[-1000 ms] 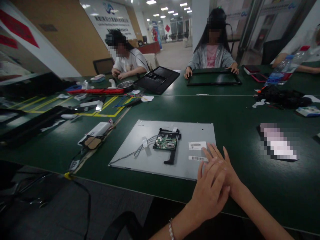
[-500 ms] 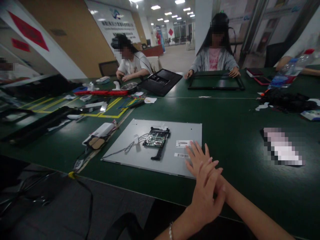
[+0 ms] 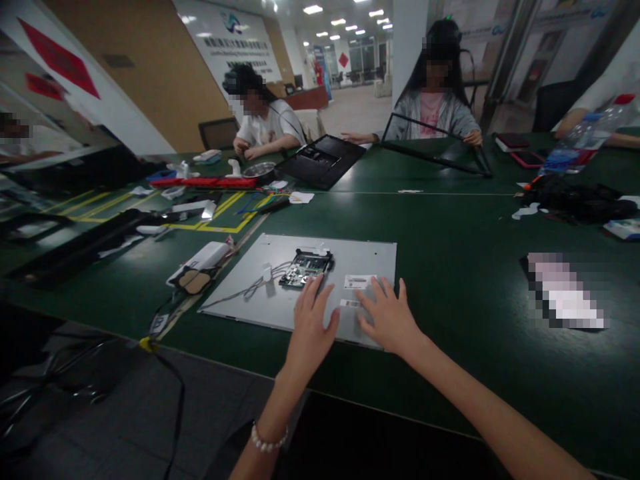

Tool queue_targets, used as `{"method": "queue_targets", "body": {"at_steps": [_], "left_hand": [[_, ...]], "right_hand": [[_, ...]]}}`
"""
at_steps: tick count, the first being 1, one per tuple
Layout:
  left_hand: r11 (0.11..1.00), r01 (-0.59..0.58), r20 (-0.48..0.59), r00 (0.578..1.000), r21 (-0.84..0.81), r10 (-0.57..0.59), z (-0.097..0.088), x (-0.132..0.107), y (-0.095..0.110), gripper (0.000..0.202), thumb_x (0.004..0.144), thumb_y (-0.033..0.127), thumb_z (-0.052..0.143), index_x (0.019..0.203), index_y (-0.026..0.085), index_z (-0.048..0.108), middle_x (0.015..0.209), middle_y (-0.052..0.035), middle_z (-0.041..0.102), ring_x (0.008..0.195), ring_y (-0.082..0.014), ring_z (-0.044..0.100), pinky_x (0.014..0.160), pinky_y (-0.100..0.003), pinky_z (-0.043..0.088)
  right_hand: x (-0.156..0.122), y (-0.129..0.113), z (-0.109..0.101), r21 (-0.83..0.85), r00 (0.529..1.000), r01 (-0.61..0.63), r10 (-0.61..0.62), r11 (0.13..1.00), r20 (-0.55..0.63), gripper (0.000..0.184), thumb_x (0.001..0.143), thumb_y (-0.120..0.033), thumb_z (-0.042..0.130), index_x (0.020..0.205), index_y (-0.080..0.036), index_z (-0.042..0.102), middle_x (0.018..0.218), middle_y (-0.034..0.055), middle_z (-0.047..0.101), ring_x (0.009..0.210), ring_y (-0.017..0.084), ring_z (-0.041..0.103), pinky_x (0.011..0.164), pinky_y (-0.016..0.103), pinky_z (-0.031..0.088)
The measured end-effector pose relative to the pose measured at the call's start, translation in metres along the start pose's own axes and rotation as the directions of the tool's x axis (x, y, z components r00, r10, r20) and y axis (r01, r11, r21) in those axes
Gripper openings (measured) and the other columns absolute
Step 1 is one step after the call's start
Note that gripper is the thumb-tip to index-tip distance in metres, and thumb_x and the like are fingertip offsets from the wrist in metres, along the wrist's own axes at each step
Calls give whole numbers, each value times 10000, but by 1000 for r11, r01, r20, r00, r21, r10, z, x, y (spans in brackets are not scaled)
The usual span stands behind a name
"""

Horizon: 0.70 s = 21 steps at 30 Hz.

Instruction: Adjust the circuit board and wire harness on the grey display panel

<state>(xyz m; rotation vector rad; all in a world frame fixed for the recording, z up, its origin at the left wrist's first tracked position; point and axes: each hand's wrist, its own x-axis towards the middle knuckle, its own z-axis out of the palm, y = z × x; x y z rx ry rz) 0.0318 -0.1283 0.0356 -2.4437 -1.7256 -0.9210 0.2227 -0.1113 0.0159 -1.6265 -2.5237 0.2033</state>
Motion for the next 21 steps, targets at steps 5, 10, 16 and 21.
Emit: {"method": "queue_targets", "body": {"at_steps": [5,10,16,21], "left_hand": [[982,69,118,989,174,-90,0,12,-45,481,923,236,504,1397,193,432,1532,-140,388,1461,-324,265,1148,-557,296],[971,71,181,977,227,-114,6,11,-63,457,931,233,464,1385,175,455,1536,-139,384,1449,-322,289,1130,-543,326],[974,16,161,985,228,-54,6,14,-73,467,920,238,480,1379,156,465,1491,-154,432,1415,-324,339,1113,-514,361],[974,6,180,983,226,-48,0,26,-78,503,902,230,498,1396,155,442,1402,-147,519,1314,-292,453,1090,-478,394]], "right_hand": [[10,-4,0,53,1000,3,-4,999,30,551,961,-497,373,1484,-326,406,1569,148,326,1452,393,223,1103,699,137],[14,-7,2,81,1000,5,-6,997,18,550,958,-496,376,1480,-328,411,1558,156,328,1451,387,227,1109,689,146],[13,-11,2,116,1000,-21,19,993,16,541,958,-469,394,1475,-313,421,1565,139,316,1464,361,195,1134,648,136],[11,-10,2,148,999,-40,37,988,25,553,966,-485,377,1489,-310,397,1588,133,277,1480,341,158,1153,612,109]]}}
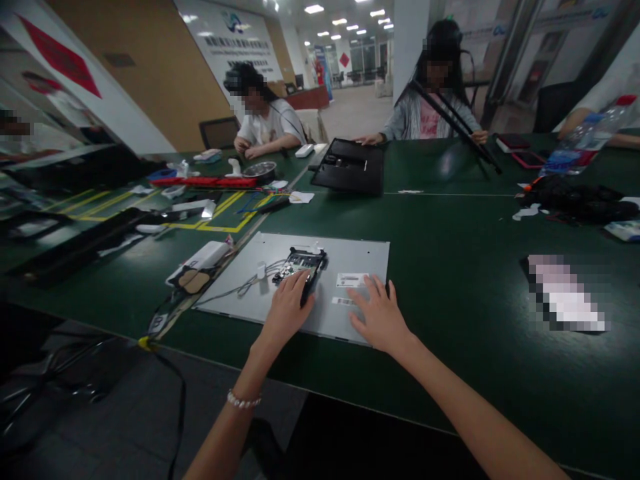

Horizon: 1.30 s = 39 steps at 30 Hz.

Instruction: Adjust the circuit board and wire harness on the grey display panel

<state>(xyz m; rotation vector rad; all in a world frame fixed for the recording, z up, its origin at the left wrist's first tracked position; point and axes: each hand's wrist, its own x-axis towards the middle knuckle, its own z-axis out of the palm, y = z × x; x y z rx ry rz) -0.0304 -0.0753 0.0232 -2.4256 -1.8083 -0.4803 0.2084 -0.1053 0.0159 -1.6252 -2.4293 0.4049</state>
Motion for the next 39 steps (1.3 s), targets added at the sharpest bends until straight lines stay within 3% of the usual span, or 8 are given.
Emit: {"method": "queue_targets", "body": {"at_steps": [6,16,21,25,28,31,39], "left_hand": [[985,107,65,991,135,-116,1,16,-4,446,937,260,447,1381,234,470,1468,-110,475,1345,-301,418,1063,-530,388],[973,163,126,975,162,-184,4,60,-36,453,946,275,425,1392,204,455,1489,-140,439,1361,-327,394,1055,-558,381],[980,159,136,975,123,-175,1,75,-44,403,960,337,419,1318,183,524,1413,-138,524,1300,-323,471,1039,-502,412],[993,104,98,989,62,-110,5,107,-58,448,970,239,350,1375,87,464,1433,-165,509,1352,-270,442,1118,-402,339],[999,47,176,983,11,-48,12,131,-70,498,952,172,336,1436,71,393,1480,-157,468,1380,-243,421,1134,-358,306],[999,44,240,970,-11,-40,20,146,-79,513,938,145,339,1444,82,384,1425,-145,537,1311,-227,509,1083,-318,357],[996,85,291,953,1,-81,29,163,-89,480,954,183,316,1417,128,429,1442,-149,519,1326,-263,498,1083,-378,352]], "right_hand": [[-1,2,2,13,1000,1,-1,1000,2,544,970,-479,378,1489,-316,395,1595,128,263,1487,327,149,1159,592,116],[0,1,-4,15,1000,11,-11,1000,23,548,979,-493,352,1489,-298,397,1612,131,232,1494,317,138,1166,572,124],[0,2,-1,5,1000,4,-4,1000,16,540,976,-481,372,1487,-306,396,1611,129,237,1493,323,141,1161,582,122],[0,2,1,10,1000,10,-10,1000,5,537,979,-478,369,1488,-308,393,1609,131,243,1494,316,140,1162,577,121],[0,2,0,23,1000,10,-10,1000,18,546,982,-503,350,1493,-312,383,1614,131,229,1497,313,131,1164,572,120],[1,2,-2,23,999,11,-12,1000,29,547,983,-506,347,1495,-316,378,1616,127,227,1497,313,132,1164,572,120],[1,2,-1,12,1000,10,-10,1000,17,544,973,-485,377,1488,-310,393,1605,131,248,1492,322,147,1159,585,129]]}}
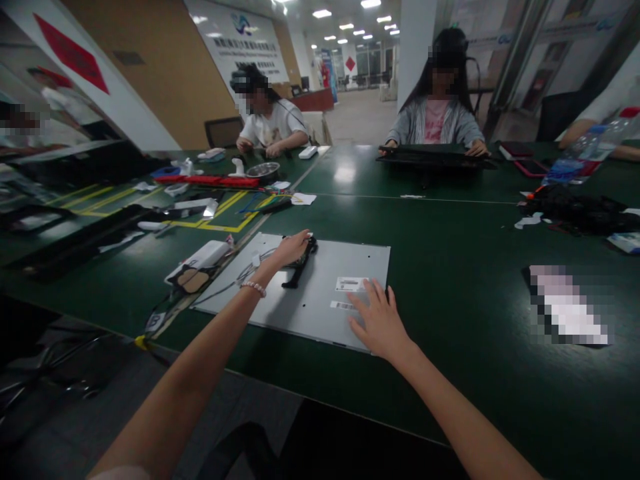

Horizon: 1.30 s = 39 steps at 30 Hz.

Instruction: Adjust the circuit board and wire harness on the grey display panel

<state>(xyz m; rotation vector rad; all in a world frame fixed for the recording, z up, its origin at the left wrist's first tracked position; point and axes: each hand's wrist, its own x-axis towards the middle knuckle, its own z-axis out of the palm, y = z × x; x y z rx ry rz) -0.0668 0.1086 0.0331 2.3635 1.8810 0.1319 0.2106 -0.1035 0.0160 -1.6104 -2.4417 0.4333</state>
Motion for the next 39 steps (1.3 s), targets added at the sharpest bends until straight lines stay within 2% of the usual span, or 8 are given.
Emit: {"method": "queue_targets", "body": {"at_steps": [7,13,16,19,24,33,36,39], "left_hand": [[999,26,25,999,-42,-25,-6,13,-6,497,899,118,350,1371,120,504,1388,-142,573,1263,-253,556,1031,-331,409],[996,15,-15,1000,-89,-16,-26,6,-20,518,874,110,346,1353,121,545,1385,-93,585,1262,-216,547,1054,-290,403],[996,28,-55,998,-88,-33,-39,-5,-42,504,871,146,384,1340,150,569,1364,-67,604,1249,-216,555,1069,-295,397],[994,78,-88,993,-71,-84,-49,-20,-74,467,854,188,448,1290,152,612,1324,-66,631,1214,-224,575,1064,-295,402],[962,254,-5,967,-100,-256,-58,-46,-115,443,747,235,575,1169,139,671,1173,-81,701,1042,-222,652,935,-274,481],[924,349,85,937,-158,-339,-55,-57,-118,377,616,272,648,972,161,707,980,-65,726,872,-242,662,746,-294,517],[904,355,98,935,-238,-341,-59,-58,-124,244,600,265,664,818,166,710,832,-43,727,815,-233,659,722,-286,511],[846,358,69,930,-395,-361,-62,-53,-130,160,608,296,688,701,165,694,705,-37,699,732,-217,649,683,-288,508]], "right_hand": [[-1,-1,-6,10,1000,1,-1,1000,20,542,981,-487,356,1488,-301,392,1613,129,234,1494,315,143,1164,579,124],[-1,0,-2,3,1000,2,-2,1000,10,536,976,-475,377,1484,-309,399,1609,134,240,1494,319,142,1159,586,136],[-1,1,0,6,1000,13,-13,1000,5,539,980,-484,364,1491,-314,385,1610,130,238,1494,318,143,1159,585,139],[-1,2,1,1,1000,17,-17,1000,1,542,981,-489,358,1493,-314,382,1611,126,239,1494,318,141,1159,588,137],[-1,2,2,-5,1000,13,-13,1000,11,552,985,-505,340,1503,-317,365,1617,110,228,1494,322,135,1160,596,127],[-1,1,4,0,1000,15,-15,1000,-10,542,981,-496,352,1493,-321,379,1613,112,234,1496,308,131,1163,578,129],[0,1,4,2,1000,5,-5,1000,-6,546,980,-502,352,1495,-322,375,1614,112,231,1496,314,127,1162,581,124],[0,0,3,10,1000,0,0,1000,8,549,982,-505,345,1497,-317,377,1618,112,224,1497,314,123,1167,573,114]]}}
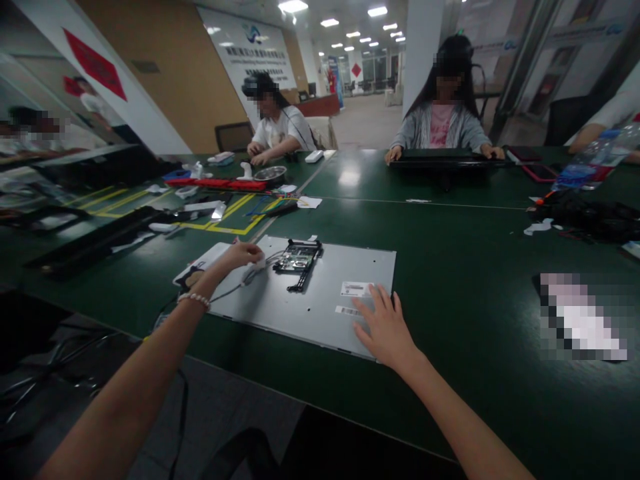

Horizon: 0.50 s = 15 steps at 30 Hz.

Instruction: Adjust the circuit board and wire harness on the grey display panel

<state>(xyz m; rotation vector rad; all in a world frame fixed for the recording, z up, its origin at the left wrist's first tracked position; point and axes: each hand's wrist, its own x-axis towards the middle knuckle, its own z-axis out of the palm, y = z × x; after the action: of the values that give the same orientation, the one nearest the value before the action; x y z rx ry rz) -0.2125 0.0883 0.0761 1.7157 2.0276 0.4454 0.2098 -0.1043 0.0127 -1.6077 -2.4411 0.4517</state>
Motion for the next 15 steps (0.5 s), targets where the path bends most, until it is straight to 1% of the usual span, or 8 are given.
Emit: {"method": "queue_targets", "body": {"at_steps": [2,4,6,7,11,13,15], "left_hand": [[979,-5,-82,997,-204,-12,0,9,5,169,610,299,706,690,152,685,670,-44,680,675,-195,636,656,-287,514],[906,-49,-195,980,-421,-38,6,21,14,176,615,277,718,711,137,671,675,-48,669,660,-172,633,666,-281,530],[834,-100,-279,958,-542,-66,18,35,28,168,636,250,708,738,129,651,700,-48,664,683,-158,644,705,-278,546],[817,-112,-299,951,-566,-77,26,42,35,158,643,229,698,748,125,642,711,-49,662,696,-156,651,722,-280,550],[822,-103,-352,928,-560,-124,60,70,58,174,658,151,641,825,101,633,736,-68,660,738,-177,674,739,-303,556],[843,-77,-369,917,-532,-149,75,81,62,222,659,135,620,874,82,641,758,-90,668,759,-203,682,735,-323,552],[876,-44,-378,912,-479,-161,84,88,61,259,646,129,620,895,68,653,797,-118,684,799,-239,685,750,-349,541]], "right_hand": [[0,0,-1,11,1000,2,-2,1000,4,548,980,-501,351,1495,-316,381,1619,112,225,1498,312,120,1170,571,109],[0,0,-1,23,1000,1,-1,1000,4,545,977,-495,363,1493,-320,386,1617,107,230,1499,310,117,1171,572,105],[0,0,-2,33,1000,-2,2,999,2,546,976,-497,366,1493,-321,387,1619,104,228,1500,309,116,1173,571,101],[0,0,-2,37,1000,-3,3,999,2,547,975,-498,367,1493,-321,387,1620,103,225,1500,310,115,1174,571,99],[1,0,-4,48,1000,-5,4,999,17,555,972,-499,378,1497,-320,381,1627,94,213,1500,319,114,1175,580,96],[1,0,-6,53,1000,-5,4,999,23,558,971,-497,382,1499,-317,379,1629,93,212,1500,325,113,1175,585,97],[1,-1,-7,57,1000,-3,2,998,22,557,972,-492,382,1498,-308,384,1627,104,213,1499,328,115,1175,587,98]]}}
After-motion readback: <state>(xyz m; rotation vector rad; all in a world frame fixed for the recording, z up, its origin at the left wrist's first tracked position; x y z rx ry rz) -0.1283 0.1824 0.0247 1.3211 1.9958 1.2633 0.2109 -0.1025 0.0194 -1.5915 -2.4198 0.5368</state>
